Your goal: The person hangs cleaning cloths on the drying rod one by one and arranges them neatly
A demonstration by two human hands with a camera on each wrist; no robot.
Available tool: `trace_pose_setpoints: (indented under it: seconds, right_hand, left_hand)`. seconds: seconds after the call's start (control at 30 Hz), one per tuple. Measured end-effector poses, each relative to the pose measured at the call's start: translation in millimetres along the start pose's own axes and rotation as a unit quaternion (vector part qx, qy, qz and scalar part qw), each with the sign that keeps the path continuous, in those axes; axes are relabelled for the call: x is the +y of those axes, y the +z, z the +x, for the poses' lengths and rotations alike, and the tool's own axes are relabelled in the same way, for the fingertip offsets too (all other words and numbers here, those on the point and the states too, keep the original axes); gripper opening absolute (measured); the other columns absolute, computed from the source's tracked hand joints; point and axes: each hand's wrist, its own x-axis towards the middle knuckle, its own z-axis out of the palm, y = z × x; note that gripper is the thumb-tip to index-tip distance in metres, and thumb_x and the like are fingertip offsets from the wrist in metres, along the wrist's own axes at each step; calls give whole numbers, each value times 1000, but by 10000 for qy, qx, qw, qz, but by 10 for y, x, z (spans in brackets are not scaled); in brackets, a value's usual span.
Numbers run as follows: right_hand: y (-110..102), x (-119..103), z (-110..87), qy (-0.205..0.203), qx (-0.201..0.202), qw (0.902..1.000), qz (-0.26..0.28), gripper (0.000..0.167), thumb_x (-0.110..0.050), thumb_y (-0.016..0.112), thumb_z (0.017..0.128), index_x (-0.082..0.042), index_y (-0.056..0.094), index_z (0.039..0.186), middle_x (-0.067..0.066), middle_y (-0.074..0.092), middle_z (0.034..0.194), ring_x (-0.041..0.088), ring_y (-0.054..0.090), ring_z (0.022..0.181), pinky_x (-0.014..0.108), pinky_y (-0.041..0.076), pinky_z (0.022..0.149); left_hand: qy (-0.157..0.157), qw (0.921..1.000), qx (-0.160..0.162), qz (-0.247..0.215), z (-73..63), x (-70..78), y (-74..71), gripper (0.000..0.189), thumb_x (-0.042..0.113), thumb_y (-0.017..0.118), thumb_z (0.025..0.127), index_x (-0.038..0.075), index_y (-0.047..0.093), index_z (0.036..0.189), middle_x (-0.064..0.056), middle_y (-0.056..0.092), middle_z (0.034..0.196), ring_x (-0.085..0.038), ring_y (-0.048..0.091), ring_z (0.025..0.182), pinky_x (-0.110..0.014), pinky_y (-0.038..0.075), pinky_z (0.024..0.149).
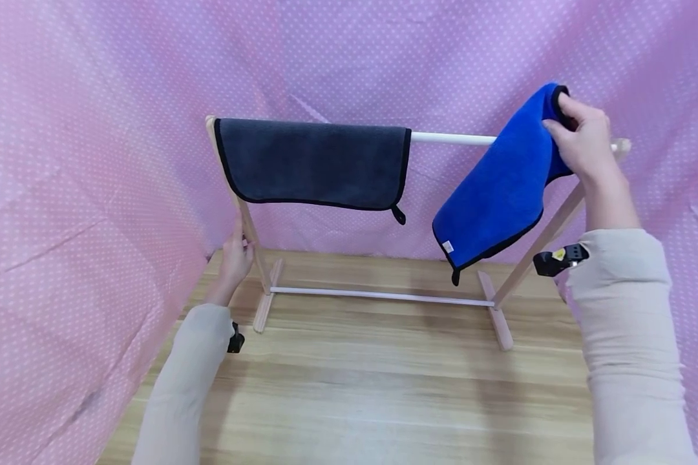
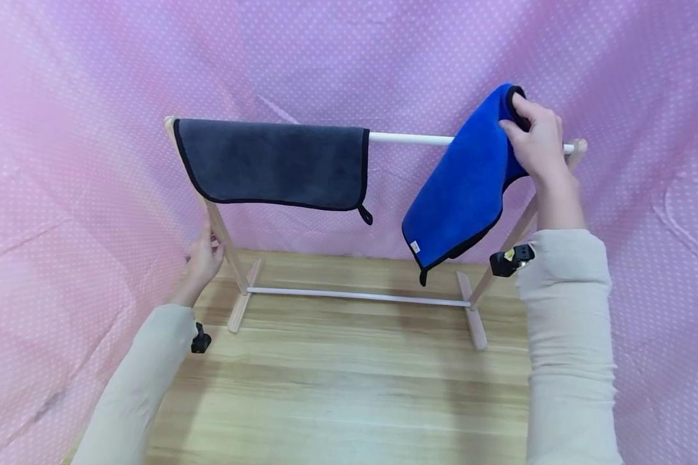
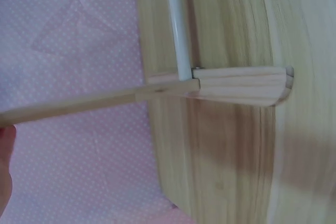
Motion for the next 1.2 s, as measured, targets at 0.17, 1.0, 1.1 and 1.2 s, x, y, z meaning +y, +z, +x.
trace_pose_setpoints:
  seconds: [0.17, 1.0, 1.1, 1.2]
  right_hand:
    - [20, -6, 2, 71, 4, 10000, 43, 43, -5, 58, 85, -16, 54, 127, -2, 51, 128, -9, 45, 104, 11, 32, 97]
    - [62, -32, 4, 267, -117, 9993, 249, 47, -3, 56, 86, -12, 47, 131, 6, 42, 135, -4, 42, 115, 14, 29, 102]
    - [42, -22, 8, 299, -129, 9988, 379, 47, -3, 56, 86, -13, 46, 131, 5, 43, 135, -4, 42, 114, 14, 28, 102]
    - [26, -21, 4, 324, -128, 9986, 406, 47, -4, 56, 87, -14, 46, 132, 4, 43, 134, -4, 42, 114, 14, 28, 103]
  left_hand:
    - [-550, 9982, -139, -211, -13, 113, -4, 77, -12, 50, 78, 3, 15, 145, -34, 53, 96, -46, 54, 86, -54, 49, 74]
    - [118, 9537, -1862, -2358, -380, 1719, 815, 52, 4, 60, 85, -2, 43, 133, -24, 38, 136, -38, 41, 121, -44, 50, 84]
    - [439, 9424, -2253, -2433, -360, 1899, 930, 52, 10, 60, 86, 2, 43, 134, -18, 40, 136, -32, 42, 122, -38, 50, 85]
    - [514, 9320, -2538, -2537, -325, 2030, 1026, 52, 13, 60, 87, 5, 42, 135, -15, 41, 136, -28, 43, 122, -34, 50, 85]
